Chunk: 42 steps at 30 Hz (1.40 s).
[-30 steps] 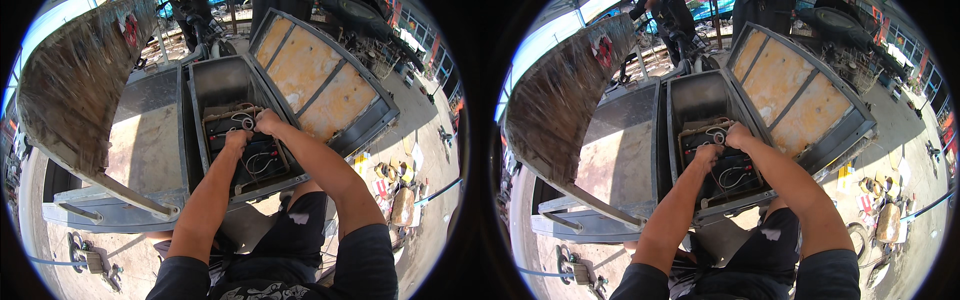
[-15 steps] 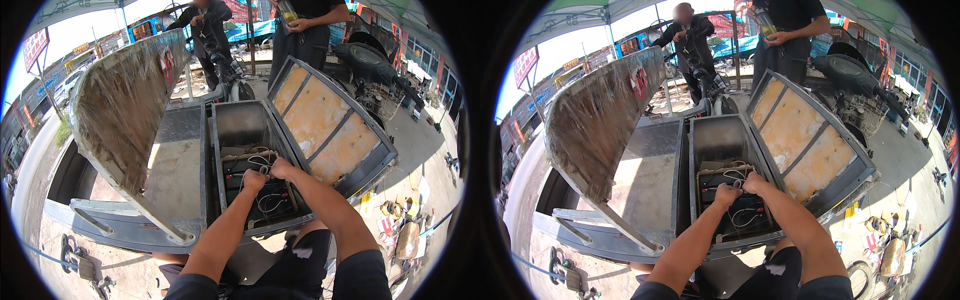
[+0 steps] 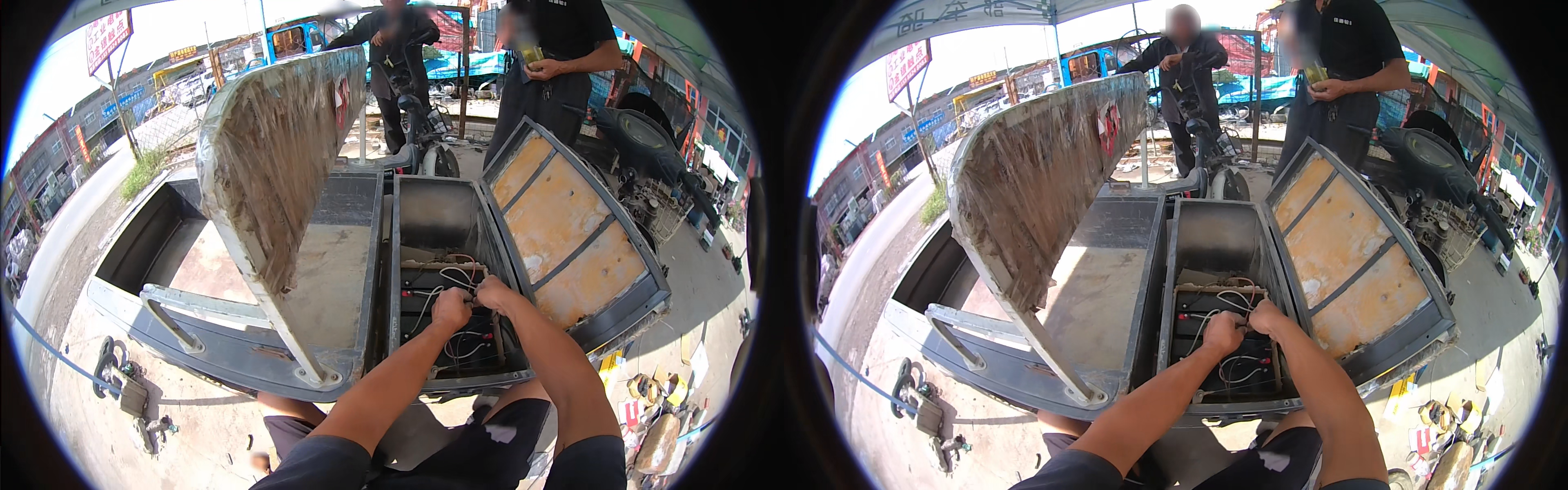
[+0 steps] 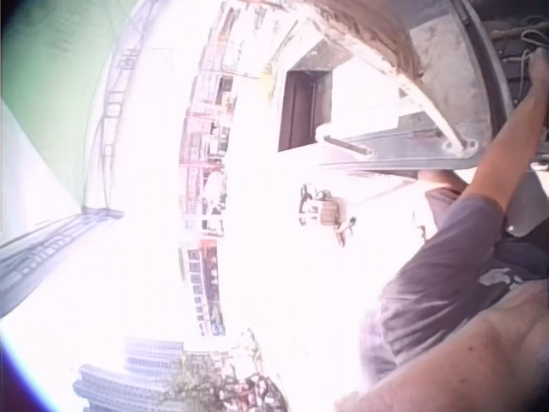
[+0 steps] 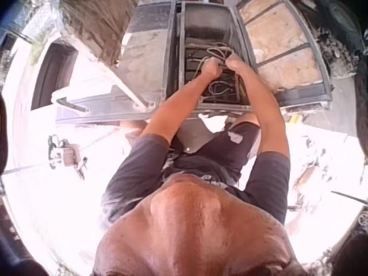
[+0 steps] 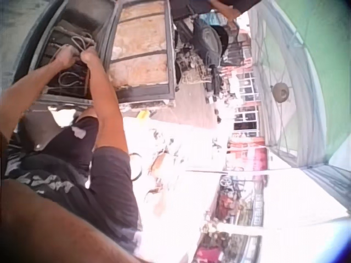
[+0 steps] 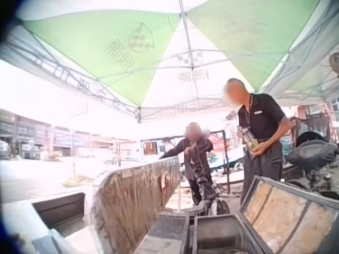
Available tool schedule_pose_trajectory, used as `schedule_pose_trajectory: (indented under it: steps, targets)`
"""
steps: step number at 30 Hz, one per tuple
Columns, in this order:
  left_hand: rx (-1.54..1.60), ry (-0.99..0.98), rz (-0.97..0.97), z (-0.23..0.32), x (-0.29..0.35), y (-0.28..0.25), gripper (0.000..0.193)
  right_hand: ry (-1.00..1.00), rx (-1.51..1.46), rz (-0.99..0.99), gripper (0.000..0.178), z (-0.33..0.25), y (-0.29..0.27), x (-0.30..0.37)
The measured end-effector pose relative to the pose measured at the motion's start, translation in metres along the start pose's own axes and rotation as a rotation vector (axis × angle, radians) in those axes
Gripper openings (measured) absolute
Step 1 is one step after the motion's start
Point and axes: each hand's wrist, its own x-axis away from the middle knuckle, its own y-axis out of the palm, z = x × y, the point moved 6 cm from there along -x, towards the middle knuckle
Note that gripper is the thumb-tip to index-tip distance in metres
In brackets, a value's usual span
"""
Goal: The person works on the electrical wiring inside a compartment of a three-wheeled vehicle. They use pliers to strip wire insulation and connect wires to a battery terminal.
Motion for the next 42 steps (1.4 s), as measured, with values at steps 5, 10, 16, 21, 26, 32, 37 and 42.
schedule_pose_trajectory:
  steps: [5, 10, 16, 21, 26, 32, 37, 42]
  targets:
    - [-0.003, -0.086, -0.028, -0.004, -0.004, 0.009, 0.018, -0.125, 0.032, -0.037, 0.021, 0.001, -0.004, 0.009]
    - [0.098, -0.15, -0.082, -0.01, -0.008, 0.018, 0.013, -0.251, 0.153, -0.094, 0.024, -0.01, -0.008, 0.018]
    - [0.25, -0.279, -0.092, -0.017, -0.01, 0.017, 0.024, -0.221, 0.07, -0.149, 0.028, -0.016, -0.008, 0.029]
    - [0.214, -0.301, -0.091, -0.015, -0.003, 0.006, 0.036, -0.252, 0.105, -0.199, 0.026, -0.01, -0.003, 0.024]
    - [0.236, -0.269, -0.095, -0.008, 0.005, -0.004, 0.044, -0.296, 0.157, -0.172, 0.027, -0.013, -0.004, 0.027]
    - [0.225, -0.214, -0.121, -0.01, -0.003, 0.006, 0.036, -0.276, 0.145, -0.19, 0.027, 0.0, -0.003, 0.014]
    - [0.18, 0.038, -0.138, 0.005, -0.002, 0.011, 0.018, -0.257, 0.135, -0.165, 0.022, 0.004, -0.01, 0.012]
    - [0.093, 0.191, -0.091, 0.005, -0.005, 0.024, 0.01, -0.168, 0.136, -0.136, 0.023, 0.008, -0.015, 0.006]
